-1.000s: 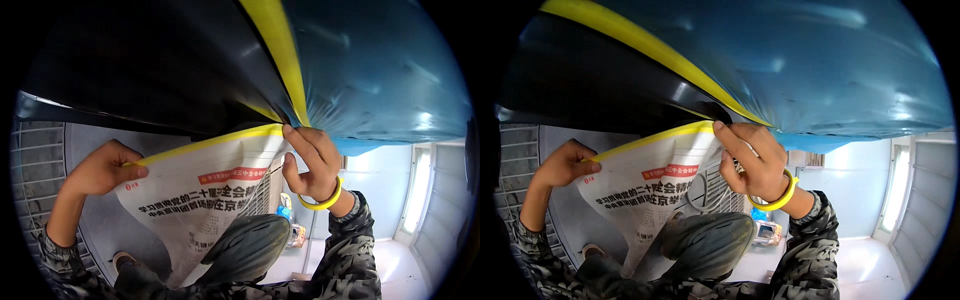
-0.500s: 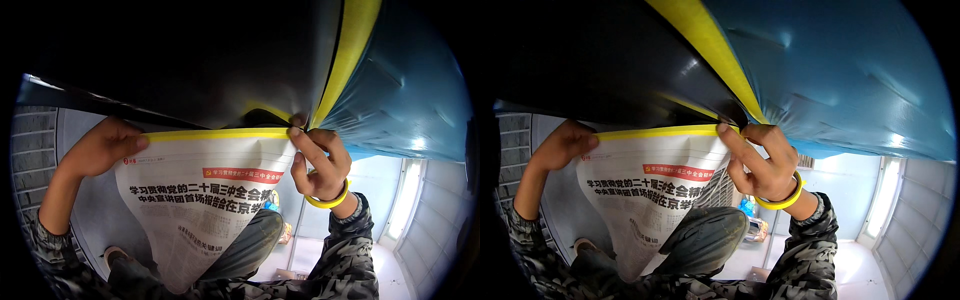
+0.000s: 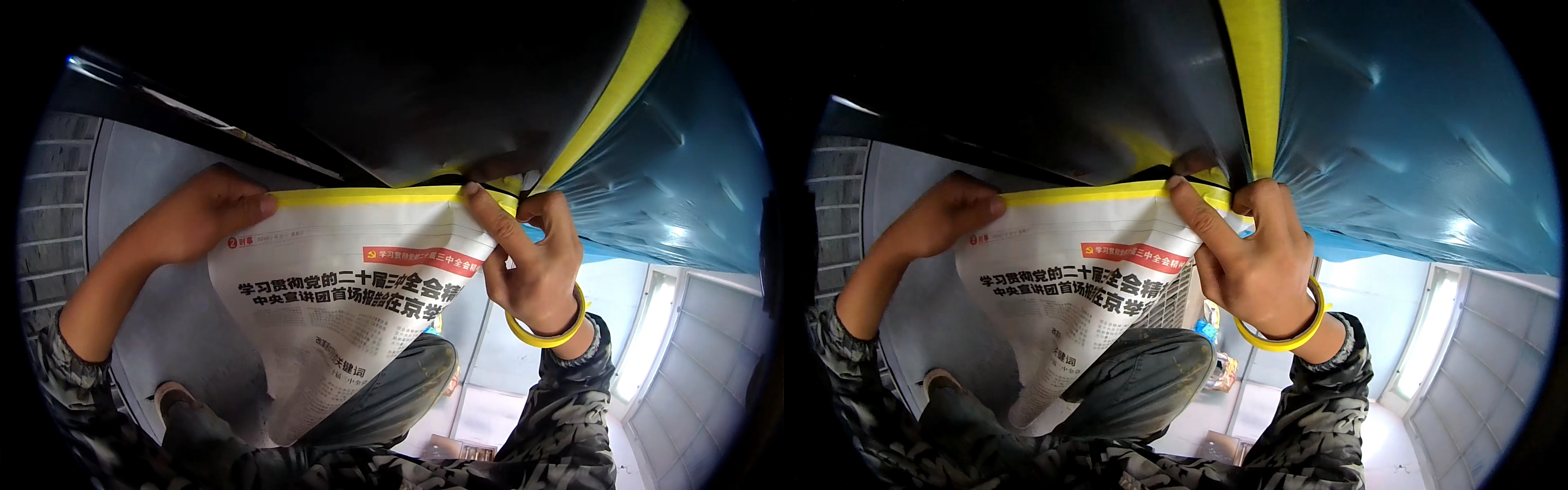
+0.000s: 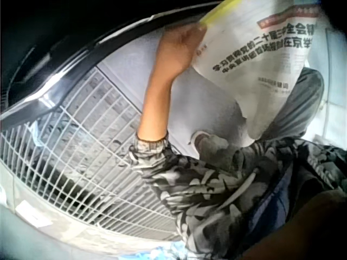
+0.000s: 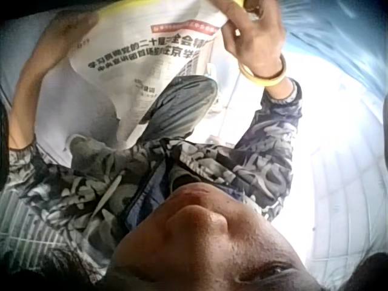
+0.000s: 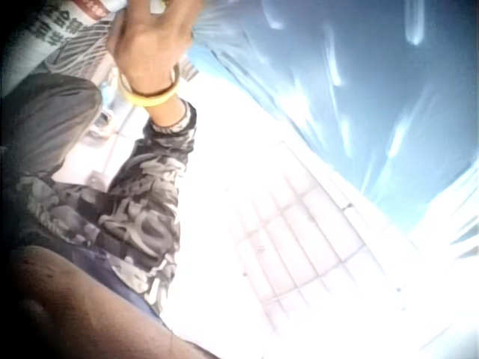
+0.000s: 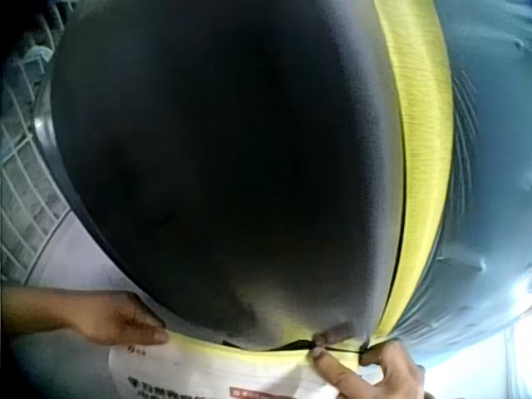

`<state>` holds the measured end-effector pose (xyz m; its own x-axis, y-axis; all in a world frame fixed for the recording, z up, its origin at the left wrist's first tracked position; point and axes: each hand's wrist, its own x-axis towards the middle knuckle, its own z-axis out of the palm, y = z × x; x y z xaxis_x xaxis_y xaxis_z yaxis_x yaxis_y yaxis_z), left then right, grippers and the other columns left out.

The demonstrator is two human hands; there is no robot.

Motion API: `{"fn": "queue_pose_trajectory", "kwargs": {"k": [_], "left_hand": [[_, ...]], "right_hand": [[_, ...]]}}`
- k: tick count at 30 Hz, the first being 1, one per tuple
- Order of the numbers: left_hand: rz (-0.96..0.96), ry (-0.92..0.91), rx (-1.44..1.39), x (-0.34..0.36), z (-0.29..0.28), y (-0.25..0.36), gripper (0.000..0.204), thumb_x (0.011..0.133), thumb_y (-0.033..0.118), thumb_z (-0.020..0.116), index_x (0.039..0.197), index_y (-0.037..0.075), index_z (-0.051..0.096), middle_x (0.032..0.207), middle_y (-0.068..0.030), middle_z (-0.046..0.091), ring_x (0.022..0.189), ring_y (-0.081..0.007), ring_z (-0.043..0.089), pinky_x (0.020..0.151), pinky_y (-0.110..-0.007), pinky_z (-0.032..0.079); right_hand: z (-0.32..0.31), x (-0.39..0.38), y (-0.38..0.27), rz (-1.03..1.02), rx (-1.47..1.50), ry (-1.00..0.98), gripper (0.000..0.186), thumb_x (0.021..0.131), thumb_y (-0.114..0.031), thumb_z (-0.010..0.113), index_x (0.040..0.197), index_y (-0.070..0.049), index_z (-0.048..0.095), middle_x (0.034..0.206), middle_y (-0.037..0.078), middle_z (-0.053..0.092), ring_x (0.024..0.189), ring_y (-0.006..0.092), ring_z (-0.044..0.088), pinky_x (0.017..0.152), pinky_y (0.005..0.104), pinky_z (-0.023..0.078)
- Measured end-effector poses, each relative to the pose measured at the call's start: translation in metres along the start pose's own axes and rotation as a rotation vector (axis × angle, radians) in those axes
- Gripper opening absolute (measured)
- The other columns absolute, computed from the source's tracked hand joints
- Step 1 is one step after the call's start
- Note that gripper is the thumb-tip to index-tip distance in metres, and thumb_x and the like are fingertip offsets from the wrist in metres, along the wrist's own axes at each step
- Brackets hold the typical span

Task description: The person applies newspaper and yellow tape to mask the edge of a car bumper. They then use a sanding tool to smooth the surface of the bumper along the masked line. Finally, they remove the newspaper and tape to reveal the finished edge.

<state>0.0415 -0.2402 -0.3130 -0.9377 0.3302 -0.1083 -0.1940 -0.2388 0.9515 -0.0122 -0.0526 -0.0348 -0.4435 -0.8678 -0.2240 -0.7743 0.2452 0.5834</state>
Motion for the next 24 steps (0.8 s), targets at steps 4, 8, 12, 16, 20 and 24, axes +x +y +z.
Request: {"fn": "queue_pose_trajectory", "kwargs": {"k": [4,8,12,16,20,24], "left_hand": [[0.016,-0.035,0.118,-0.004,-0.011,0.007,0.035,0.096,0.030,0.056,0.085,0.001,0.072,0.070,-0.0084,0.065,0.061,-0.0154,0.057,0.065,-0.031,0.047],[0.100,-0.142,0.188,-0.011,-0.023,0.022,0.039,0.096,0.031,0.055,0.075,0.002,0.069,0.059,-0.0052,0.058,0.053,-0.0132,0.050,0.056,-0.030,0.042],[0.119,-0.177,0.226,-0.023,-0.030,0.041,0.038,0.095,0.027,0.055,0.066,0.004,0.064,0.052,-0.0033,0.051,0.047,-0.0122,0.045,0.051,-0.029,0.039],[0.175,-0.170,0.227,-0.038,-0.040,0.050,0.040,0.094,0.023,0.053,0.057,0.008,0.055,0.048,-0.0014,0.044,0.043,-0.0130,0.040,0.050,-0.029,0.036],[0.253,0.016,0.155,-0.044,-0.037,0.043,0.044,0.097,0.029,0.054,0.060,0.005,0.060,0.048,-0.0011,0.047,0.042,-0.0106,0.042,0.046,-0.027,0.036],[0.096,0.163,0.219,-0.042,-0.028,0.042,0.039,0.096,0.030,0.055,0.076,0.000,0.070,0.054,-0.0040,0.057,0.046,-0.0108,0.050,0.048,-0.027,0.041]], "right_hand": [[-0.009,0.002,0.006,-0.037,0.078,-0.091,0.056,0.059,-0.005,0.064,0.113,-0.017,0.072,0.081,0.009,0.046,0.069,0.0216,0.052,0.055,0.0293,0.047],[-0.011,-0.003,0.018,-0.101,0.182,-0.082,0.051,0.062,0.001,0.056,0.109,-0.009,0.074,0.085,0.010,0.050,0.071,0.0192,0.055,0.063,0.0263,0.052],[-0.005,-0.006,0.023,-0.050,0.250,-0.002,0.046,0.067,0.002,0.055,0.108,-0.006,0.073,0.086,0.010,0.053,0.068,0.0162,0.056,0.060,0.0243,0.051],[0.002,-0.009,0.028,-0.071,0.274,0.075,0.043,0.069,0.003,0.054,0.107,-0.005,0.073,0.082,0.010,0.056,0.059,0.0152,0.054,0.053,0.0231,0.047],[0.001,-0.005,0.021,-0.050,0.279,0.076,0.045,0.067,0.003,0.056,0.108,-0.006,0.073,0.080,0.009,0.054,0.060,0.0161,0.054,0.054,0.0247,0.048],[0.001,0.001,0.013,-0.046,0.236,0.031,0.051,0.064,0.002,0.061,0.112,-0.011,0.072,0.075,0.007,0.050,0.061,0.0186,0.053,0.056,0.0276,0.049]]}}
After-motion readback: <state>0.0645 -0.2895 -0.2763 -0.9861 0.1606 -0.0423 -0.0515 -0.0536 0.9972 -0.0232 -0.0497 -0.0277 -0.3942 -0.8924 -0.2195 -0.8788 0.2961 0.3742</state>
